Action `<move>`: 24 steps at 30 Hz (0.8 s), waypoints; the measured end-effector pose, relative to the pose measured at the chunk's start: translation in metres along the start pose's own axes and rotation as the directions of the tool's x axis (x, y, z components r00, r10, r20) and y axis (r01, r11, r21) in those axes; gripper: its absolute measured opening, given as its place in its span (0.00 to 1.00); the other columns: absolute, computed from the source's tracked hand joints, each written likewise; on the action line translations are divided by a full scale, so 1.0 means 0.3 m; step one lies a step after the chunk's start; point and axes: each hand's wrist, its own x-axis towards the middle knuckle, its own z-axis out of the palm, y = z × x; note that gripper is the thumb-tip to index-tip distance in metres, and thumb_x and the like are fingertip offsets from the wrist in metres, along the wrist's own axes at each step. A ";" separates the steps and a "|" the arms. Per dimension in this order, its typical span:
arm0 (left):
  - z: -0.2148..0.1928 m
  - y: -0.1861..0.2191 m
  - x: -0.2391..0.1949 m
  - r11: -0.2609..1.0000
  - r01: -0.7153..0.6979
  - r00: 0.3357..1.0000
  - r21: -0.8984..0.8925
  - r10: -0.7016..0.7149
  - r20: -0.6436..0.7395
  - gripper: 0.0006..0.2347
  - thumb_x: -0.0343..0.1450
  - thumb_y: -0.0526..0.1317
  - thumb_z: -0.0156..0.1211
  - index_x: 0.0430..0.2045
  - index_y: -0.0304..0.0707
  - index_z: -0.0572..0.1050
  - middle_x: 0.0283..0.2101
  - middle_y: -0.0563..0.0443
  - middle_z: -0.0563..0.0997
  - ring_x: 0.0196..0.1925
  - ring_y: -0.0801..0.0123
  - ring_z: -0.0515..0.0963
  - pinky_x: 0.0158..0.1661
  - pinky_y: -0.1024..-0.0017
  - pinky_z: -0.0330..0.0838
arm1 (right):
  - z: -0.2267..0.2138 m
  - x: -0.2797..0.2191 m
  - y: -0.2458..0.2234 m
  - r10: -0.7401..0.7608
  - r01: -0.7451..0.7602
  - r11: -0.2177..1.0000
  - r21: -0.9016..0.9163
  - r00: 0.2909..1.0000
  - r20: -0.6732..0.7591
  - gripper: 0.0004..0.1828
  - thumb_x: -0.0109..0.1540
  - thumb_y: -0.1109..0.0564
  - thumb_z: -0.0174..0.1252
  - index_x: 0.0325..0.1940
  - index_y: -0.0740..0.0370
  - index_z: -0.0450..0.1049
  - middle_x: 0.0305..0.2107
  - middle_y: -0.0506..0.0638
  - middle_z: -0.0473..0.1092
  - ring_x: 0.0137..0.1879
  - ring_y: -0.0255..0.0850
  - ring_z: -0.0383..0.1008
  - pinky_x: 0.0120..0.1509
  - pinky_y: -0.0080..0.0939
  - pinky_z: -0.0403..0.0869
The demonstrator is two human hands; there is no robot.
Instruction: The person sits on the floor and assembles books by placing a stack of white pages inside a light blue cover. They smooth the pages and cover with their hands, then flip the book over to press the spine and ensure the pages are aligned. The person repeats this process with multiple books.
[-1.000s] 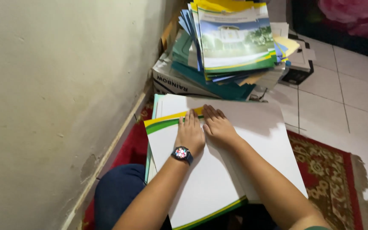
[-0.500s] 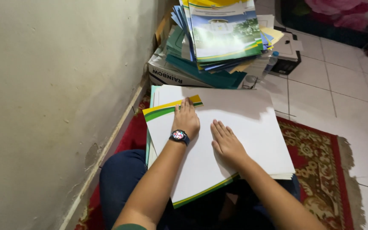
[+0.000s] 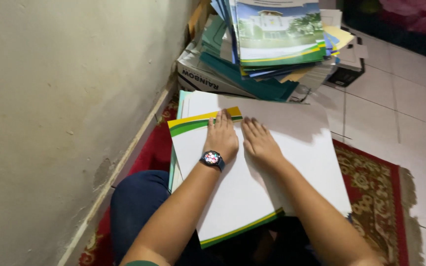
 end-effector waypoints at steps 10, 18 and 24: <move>0.017 -0.009 -0.002 1.000 -0.008 0.997 0.007 0.009 -0.075 0.26 0.72 0.39 0.40 0.68 0.24 0.58 0.71 0.30 0.62 0.75 0.46 0.58 0.72 0.45 0.44 | -0.021 0.182 -0.023 0.048 -0.055 0.994 -0.095 0.996 -0.076 0.35 0.69 0.41 0.34 0.79 0.57 0.54 0.75 0.55 0.54 0.80 0.49 0.50 0.80 0.53 0.52; -0.112 0.032 -0.023 1.000 0.004 1.000 -0.018 -0.004 -0.002 0.24 0.73 0.39 0.39 0.67 0.33 0.62 0.71 0.33 0.62 0.76 0.46 0.59 0.72 0.46 0.45 | -0.095 -0.141 -0.107 0.168 -0.169 0.982 0.089 0.986 0.014 0.35 0.71 0.41 0.31 0.81 0.55 0.49 0.78 0.52 0.47 0.82 0.46 0.43 0.82 0.50 0.43; -0.122 0.044 -0.018 0.994 -0.098 0.995 0.053 0.100 -0.019 0.23 0.74 0.40 0.44 0.68 0.42 0.64 0.73 0.33 0.59 0.75 0.39 0.56 0.69 0.38 0.48 | -0.126 -0.458 -0.166 0.159 -0.165 0.986 0.033 0.978 0.134 0.36 0.71 0.41 0.29 0.82 0.56 0.43 0.78 0.52 0.42 0.83 0.46 0.40 0.82 0.50 0.41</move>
